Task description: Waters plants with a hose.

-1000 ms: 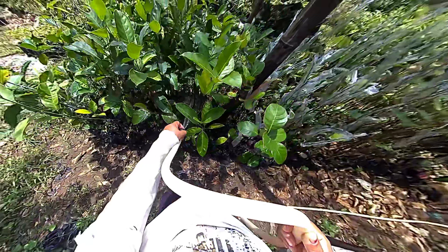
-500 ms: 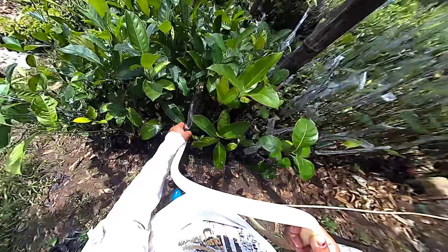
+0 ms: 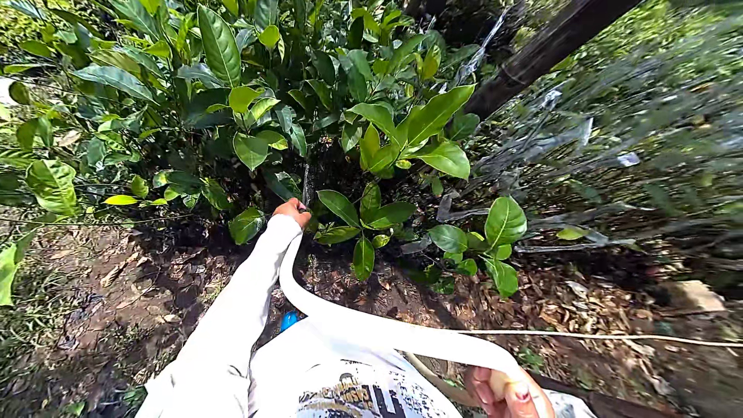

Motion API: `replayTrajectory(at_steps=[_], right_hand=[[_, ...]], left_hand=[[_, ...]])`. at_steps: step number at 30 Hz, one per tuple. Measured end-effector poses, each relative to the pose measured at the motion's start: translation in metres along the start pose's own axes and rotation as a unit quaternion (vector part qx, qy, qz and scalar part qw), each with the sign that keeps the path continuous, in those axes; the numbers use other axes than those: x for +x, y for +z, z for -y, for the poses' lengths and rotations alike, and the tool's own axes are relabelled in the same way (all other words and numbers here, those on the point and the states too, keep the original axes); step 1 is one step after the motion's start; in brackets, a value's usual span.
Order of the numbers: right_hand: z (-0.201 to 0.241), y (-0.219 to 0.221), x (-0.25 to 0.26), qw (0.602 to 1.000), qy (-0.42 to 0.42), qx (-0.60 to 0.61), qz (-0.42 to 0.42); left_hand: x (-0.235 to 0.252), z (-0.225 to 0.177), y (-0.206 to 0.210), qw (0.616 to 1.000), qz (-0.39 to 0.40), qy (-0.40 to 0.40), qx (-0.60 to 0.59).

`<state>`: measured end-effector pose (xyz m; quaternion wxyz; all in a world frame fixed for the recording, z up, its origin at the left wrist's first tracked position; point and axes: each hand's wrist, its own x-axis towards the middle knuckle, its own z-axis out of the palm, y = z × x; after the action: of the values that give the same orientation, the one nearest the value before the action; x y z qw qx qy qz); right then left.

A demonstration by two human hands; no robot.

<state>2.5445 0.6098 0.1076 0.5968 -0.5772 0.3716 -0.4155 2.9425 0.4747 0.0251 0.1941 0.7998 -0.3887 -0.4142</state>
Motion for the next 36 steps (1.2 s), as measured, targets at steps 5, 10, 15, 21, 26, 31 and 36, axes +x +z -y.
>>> replayTrajectory(at_steps=[5, 10, 15, 21, 26, 31, 36], right_hand=[[-0.003, -0.004, 0.000, 1.000, 0.007, 0.004, -0.004], [-0.004, -0.014, 0.000, 1.000, 0.015, 0.019, 0.003], [-0.001, -0.030, -0.003, 1.000, 0.025, 0.011, 0.013], [-0.003, -0.058, -0.011, 0.999, 0.021, 0.027, 0.041], [-0.006, -0.083, -0.021, 0.996, 0.019, 0.048, 0.075], [-0.013, -0.107, -0.032, 0.989, 0.020, 0.053, 0.136], [-0.022, -0.127, -0.036, 0.972, 0.012, 0.062, 0.227]], left_hand=[[-0.002, 0.010, 0.010, 1.000, 0.005, -0.015, 0.005], [0.000, 0.022, 0.026, 1.000, 0.000, -0.027, -0.002], [-0.011, 0.023, 0.042, 0.999, 0.002, -0.048, 0.007], [-0.039, 0.016, 0.060, 0.998, 0.004, -0.060, 0.001], [-0.068, 0.017, 0.088, 0.996, 0.009, -0.062, -0.060], [-0.101, 0.043, 0.124, 0.992, -0.008, -0.066, -0.110], [-0.139, 0.074, 0.153, 0.983, -0.052, -0.127, -0.125]])
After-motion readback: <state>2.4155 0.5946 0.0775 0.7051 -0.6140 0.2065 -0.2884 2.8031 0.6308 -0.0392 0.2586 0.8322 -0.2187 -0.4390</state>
